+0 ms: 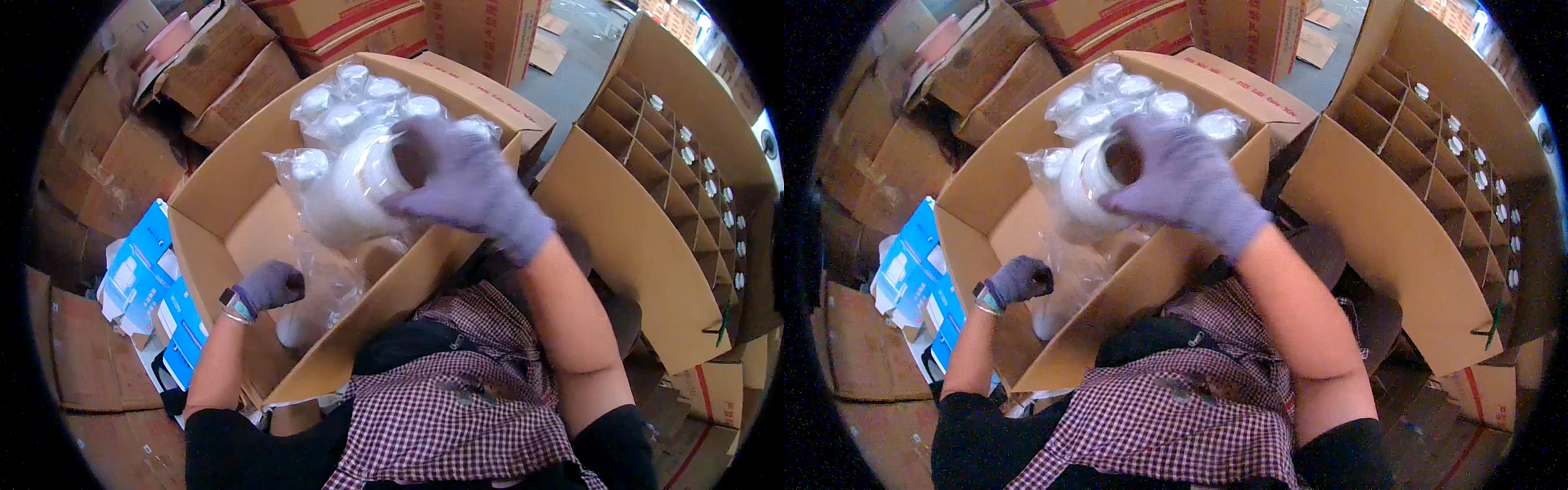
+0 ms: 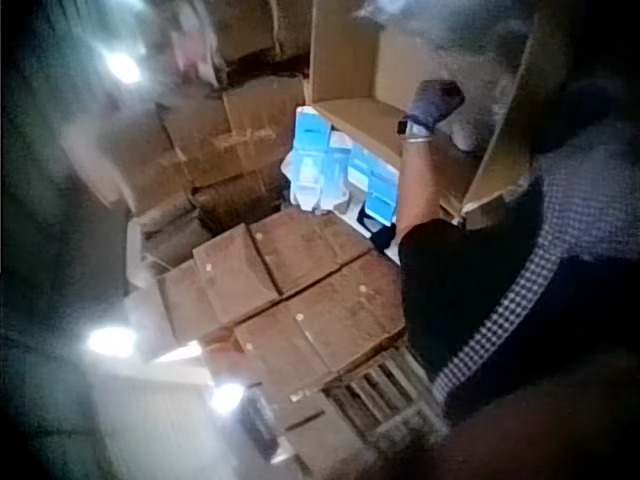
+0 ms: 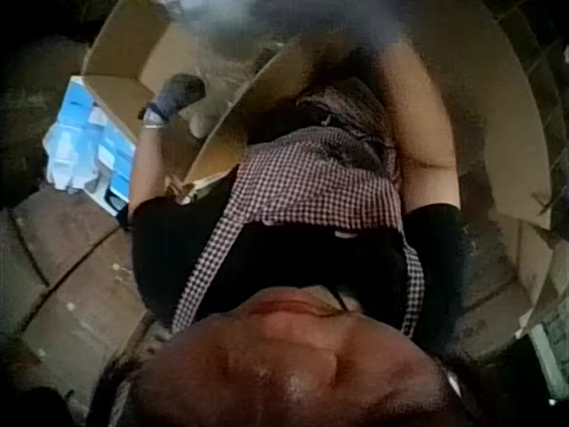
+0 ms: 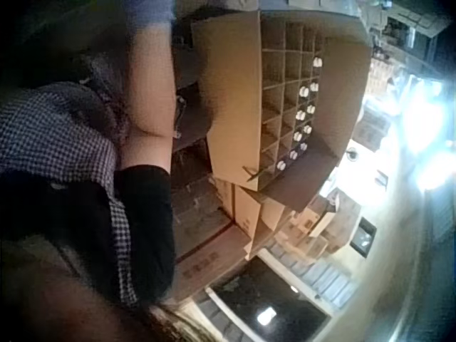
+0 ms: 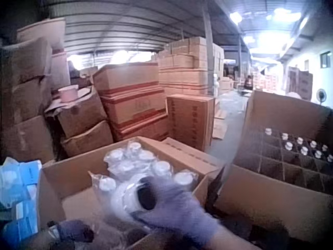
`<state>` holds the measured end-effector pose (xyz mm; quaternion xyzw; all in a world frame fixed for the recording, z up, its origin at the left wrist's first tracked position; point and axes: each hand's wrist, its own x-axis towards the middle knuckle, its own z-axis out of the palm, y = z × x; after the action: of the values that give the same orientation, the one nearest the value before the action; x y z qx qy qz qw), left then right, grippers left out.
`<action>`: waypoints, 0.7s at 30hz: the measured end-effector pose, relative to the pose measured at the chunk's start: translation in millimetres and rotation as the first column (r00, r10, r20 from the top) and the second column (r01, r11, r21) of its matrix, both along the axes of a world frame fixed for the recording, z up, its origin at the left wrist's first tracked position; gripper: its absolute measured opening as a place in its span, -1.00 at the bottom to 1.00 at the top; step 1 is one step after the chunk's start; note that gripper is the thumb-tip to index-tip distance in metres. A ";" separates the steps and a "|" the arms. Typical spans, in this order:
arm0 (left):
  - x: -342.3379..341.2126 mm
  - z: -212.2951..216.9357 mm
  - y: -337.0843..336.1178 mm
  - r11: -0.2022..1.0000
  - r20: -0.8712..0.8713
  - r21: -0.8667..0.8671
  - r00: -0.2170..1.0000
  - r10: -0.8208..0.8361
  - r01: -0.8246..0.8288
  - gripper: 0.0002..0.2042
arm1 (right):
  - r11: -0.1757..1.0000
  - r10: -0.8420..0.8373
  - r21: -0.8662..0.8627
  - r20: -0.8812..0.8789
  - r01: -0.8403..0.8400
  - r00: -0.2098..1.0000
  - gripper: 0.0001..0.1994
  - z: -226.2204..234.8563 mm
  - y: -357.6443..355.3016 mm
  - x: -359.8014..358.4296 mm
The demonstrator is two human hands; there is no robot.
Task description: The person assembles white thermos flasks by inserting a metal liner into the body, screwing on a lid, and placing a plastic cap. They then wrap each assembled unit in a plastic bag and place it into a compartmentalized cardboard box. The process is repeated for multiple units in a warehouse setting.
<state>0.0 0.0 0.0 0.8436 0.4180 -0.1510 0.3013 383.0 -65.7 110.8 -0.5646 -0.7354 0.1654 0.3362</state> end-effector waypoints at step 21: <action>316.1 87.3 -96.9 0.748 0.734 0.403 0.301 -0.609 0.528 0.52 | 0.802 -0.369 -0.033 -0.813 0.597 0.451 -0.46 -89.2 -300.8 140.0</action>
<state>316.1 -96.9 87.3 0.9114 -0.0973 0.1898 0.3518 523.0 -366.4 21.7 -0.5700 -0.3313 0.1949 0.7262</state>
